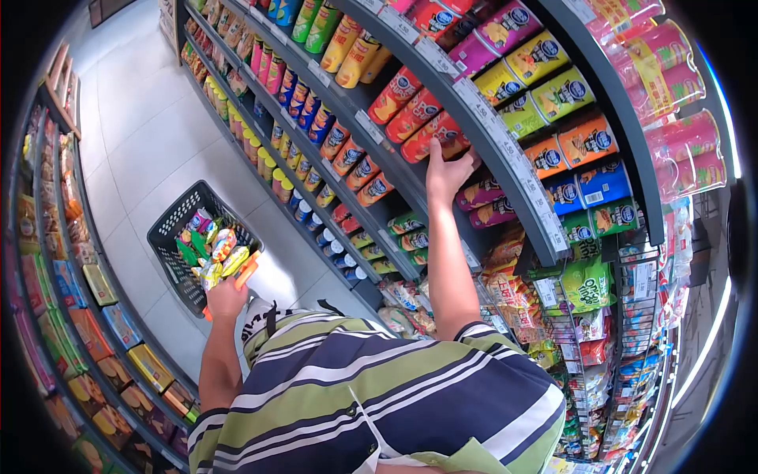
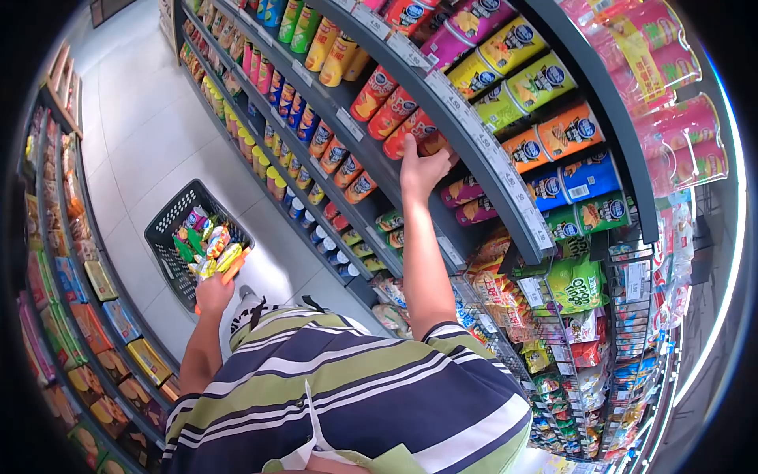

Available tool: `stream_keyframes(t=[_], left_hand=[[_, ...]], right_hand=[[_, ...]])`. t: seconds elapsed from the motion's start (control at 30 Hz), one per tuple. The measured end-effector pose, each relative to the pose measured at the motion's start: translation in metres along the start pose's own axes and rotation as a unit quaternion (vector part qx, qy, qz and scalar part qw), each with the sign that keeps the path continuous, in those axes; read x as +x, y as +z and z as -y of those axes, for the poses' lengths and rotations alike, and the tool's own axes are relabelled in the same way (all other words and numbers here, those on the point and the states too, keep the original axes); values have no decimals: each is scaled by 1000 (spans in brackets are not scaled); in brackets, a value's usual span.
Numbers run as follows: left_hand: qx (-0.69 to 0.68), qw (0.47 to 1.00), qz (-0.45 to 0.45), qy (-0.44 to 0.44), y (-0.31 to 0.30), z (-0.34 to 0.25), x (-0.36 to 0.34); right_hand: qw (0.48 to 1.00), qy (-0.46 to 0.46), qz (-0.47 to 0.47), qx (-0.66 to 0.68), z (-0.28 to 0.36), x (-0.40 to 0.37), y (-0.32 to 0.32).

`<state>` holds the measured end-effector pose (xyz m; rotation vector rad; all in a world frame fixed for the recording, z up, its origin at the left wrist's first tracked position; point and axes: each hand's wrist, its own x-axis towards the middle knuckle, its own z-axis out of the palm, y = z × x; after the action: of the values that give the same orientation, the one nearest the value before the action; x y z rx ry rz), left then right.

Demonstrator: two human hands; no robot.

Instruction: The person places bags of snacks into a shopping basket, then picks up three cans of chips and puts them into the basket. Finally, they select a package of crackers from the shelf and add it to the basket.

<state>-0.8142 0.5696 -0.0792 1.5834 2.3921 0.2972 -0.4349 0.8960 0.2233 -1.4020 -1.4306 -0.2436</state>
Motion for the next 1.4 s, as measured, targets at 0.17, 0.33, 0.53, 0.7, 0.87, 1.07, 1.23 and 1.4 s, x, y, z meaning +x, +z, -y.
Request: stream_keyframes(t=[0.17,0.33,0.53,0.7,0.87,1.07,1.23,1.4], left_hand=[[5,999,28,16,-23,14,15],[-5,998,34,44,-28,35,30],[-10,997,42,70,-31,54,52],[3,997,34,73,-30,65,63],[-2,996,52,77,-38,74,78],[-15,995,55,86,-36,82,82],[-22,994,65,86,-39,85,88],[-34,994,25,105,-38,87,93]], right_hand=[[999,-31,23,2,-29,40,29],[994,-51,63,-67,-8,61,39],[954,-133,111,-244,10,66,53],[935,-136,150,-291,16,72,60],[932,-159,149,-288,14,76,62],[946,-118,195,-231,33,71,41],[955,-96,160,-230,22,67,41],[960,-81,141,-227,18,62,43]])
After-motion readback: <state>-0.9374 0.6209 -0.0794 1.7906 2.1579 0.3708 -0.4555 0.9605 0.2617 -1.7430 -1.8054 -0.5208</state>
